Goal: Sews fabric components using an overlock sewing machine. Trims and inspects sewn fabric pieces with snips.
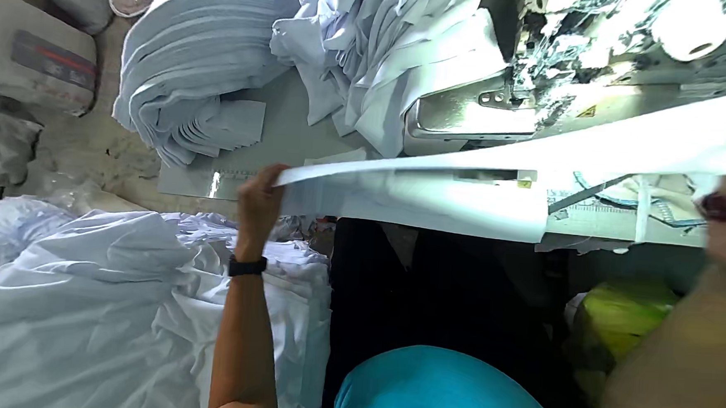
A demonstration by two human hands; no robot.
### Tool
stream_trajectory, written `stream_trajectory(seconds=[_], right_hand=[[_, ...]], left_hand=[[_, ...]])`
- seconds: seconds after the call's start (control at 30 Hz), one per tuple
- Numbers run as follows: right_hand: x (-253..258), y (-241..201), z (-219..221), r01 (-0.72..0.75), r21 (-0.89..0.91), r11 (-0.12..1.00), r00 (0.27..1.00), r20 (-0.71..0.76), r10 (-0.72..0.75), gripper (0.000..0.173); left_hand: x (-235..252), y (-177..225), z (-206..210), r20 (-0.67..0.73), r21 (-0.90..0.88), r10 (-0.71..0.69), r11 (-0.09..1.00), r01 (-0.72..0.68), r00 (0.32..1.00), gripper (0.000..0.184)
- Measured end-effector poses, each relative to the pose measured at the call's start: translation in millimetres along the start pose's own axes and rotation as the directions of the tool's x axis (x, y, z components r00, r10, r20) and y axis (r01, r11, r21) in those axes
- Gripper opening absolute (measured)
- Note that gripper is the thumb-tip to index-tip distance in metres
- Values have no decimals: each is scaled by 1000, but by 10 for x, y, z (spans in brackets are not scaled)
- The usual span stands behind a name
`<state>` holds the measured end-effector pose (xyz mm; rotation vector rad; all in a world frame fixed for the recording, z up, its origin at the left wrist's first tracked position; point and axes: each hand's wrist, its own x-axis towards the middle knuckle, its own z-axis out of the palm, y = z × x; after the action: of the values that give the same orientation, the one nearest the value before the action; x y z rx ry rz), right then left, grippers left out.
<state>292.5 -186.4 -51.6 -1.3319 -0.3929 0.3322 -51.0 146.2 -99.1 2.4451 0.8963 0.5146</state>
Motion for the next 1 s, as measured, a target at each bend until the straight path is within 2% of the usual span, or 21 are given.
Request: stream_trajectory(seconds=[0.03,0.07,0.1,0.13,0.17,0.2,0.23,0.27,0.3,0.33,0.37,0.4,0.43,0.47,0.57,0.67,0.73,0.83,1.0], right_hand=[[-26,62,112,79,-92,993,997,14,-78,18],[-72,130,220,122,-172,978,992,36,-118,19],[-131,217,313,154,-236,959,987,69,-142,21],[-188,330,388,186,-274,944,981,107,-163,21],[-236,457,448,225,-313,923,971,156,-184,18],[-272,575,496,277,-371,887,952,233,-199,12],[-289,669,542,338,-419,842,924,318,-213,11],[-292,727,590,390,-458,799,895,392,-212,15],[-288,759,637,429,-467,773,870,445,-213,19],[-283,760,672,446,-449,774,852,477,-214,21],[-277,736,697,445,-411,796,842,494,-216,21],[-276,697,720,434,-358,827,836,503,-221,20],[-278,650,742,420,-295,858,828,511,-230,16],[-279,605,763,412,-230,882,817,521,-246,12],[-277,507,797,442,-120,889,780,541,-315,24],[-288,458,800,475,-96,875,765,536,-356,20],[-286,453,803,508,-109,855,757,530,-382,15],[-286,447,798,494,-108,863,766,523,-373,12],[-294,465,717,484,-133,865,789,493,-366,11]], left_hand=[[82,-107,-139,-95,-59,-58,997,53,994,28],[164,-252,-249,-252,-197,-143,976,94,957,29],[233,-375,-345,-391,-413,-259,907,84,883,27],[308,-450,-428,-480,-626,-366,779,-19,797,18],[383,-446,-509,-496,-766,-458,631,-123,738,14],[450,-406,-567,-490,-839,-505,493,-229,711,18],[513,-331,-590,-481,-869,-499,379,-317,721,26],[565,-235,-567,-470,-881,-436,276,-384,767,32],[601,-117,-491,-441,-896,-323,216,-388,837,36],[608,23,-367,-381,-911,-186,240,-334,906,35],[582,188,-220,-282,-900,-29,355,-254,959,27],[566,437,-66,-178,-845,97,495,-202,979,18],[568,704,93,-86,-772,213,603,-200,973,12],[587,952,252,-4,-725,313,654,-218,950,7],[700,1422,632,145,-713,526,643,-280,838,11],[795,1593,748,275,-755,560,629,-185,781,9],[819,1646,734,324,-775,551,621,-118,769,7],[807,1683,667,295,-779,488,620,-88,822,5],[804,1691,638,156,-792,374,600,-110,914,9]])
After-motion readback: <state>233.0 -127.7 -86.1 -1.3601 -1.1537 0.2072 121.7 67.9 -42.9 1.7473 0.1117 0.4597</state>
